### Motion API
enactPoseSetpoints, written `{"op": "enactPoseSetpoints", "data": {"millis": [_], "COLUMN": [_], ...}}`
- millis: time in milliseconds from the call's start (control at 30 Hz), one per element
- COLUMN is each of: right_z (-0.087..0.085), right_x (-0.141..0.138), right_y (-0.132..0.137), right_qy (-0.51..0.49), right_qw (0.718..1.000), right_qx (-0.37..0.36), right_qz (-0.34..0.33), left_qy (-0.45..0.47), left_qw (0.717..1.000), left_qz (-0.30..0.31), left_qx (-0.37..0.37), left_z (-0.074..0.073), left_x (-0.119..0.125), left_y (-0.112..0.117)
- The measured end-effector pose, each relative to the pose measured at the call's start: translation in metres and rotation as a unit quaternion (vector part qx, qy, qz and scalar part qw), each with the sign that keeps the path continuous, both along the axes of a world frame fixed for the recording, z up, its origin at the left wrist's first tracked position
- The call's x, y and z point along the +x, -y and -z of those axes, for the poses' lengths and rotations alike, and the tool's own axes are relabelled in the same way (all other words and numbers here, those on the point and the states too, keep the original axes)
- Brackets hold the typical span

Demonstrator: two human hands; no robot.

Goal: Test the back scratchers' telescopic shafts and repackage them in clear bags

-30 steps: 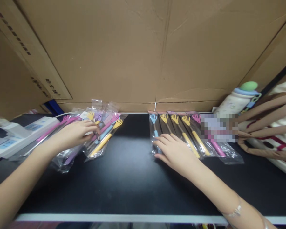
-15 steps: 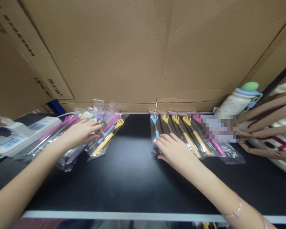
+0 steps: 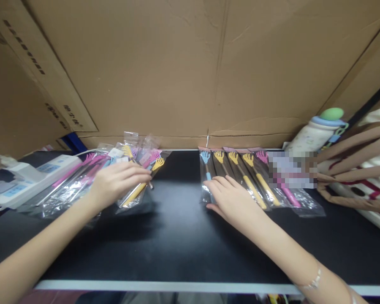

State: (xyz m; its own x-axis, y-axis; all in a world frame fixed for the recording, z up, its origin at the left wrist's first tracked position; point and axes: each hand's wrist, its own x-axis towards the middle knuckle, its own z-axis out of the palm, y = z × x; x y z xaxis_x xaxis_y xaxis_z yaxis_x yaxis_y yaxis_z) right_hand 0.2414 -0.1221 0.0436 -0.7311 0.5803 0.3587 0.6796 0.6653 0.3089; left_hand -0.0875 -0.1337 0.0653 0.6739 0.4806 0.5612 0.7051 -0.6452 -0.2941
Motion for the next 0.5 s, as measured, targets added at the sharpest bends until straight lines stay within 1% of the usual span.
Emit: {"op": "enactPoseSetpoints", "data": {"millis": [67, 100, 133, 200, 333, 500], "right_z": [0.001, 0.001, 0.002, 0.003, 0.004, 0.004], "right_x": [-0.002, -0.003, -0.003, -0.003, -0.002, -0.001], "right_y": [0.001, 0.001, 0.001, 0.001, 0.001, 0.002], "right_qy": [-0.001, -0.001, -0.002, -0.003, -0.005, -0.001], "right_qw": [1.0, 1.0, 1.0, 1.0, 0.999, 0.998], "right_qx": [0.002, 0.0, -0.005, -0.018, -0.047, -0.065], "right_qz": [-0.005, -0.007, -0.009, -0.01, -0.009, -0.006], "left_qy": [-0.025, -0.037, -0.049, -0.065, -0.106, -0.125], "left_qw": [0.996, 0.992, 0.987, 0.981, 0.974, 0.974], "left_qz": [0.089, 0.119, 0.145, 0.174, 0.186, 0.149], "left_qx": [-0.019, -0.031, -0.041, -0.051, -0.073, -0.116], "left_z": [0.007, 0.011, 0.015, 0.023, 0.035, 0.043], "left_x": [0.015, 0.022, 0.029, 0.038, 0.045, 0.044], "left_y": [0.006, 0.009, 0.012, 0.015, 0.016, 0.012]}}
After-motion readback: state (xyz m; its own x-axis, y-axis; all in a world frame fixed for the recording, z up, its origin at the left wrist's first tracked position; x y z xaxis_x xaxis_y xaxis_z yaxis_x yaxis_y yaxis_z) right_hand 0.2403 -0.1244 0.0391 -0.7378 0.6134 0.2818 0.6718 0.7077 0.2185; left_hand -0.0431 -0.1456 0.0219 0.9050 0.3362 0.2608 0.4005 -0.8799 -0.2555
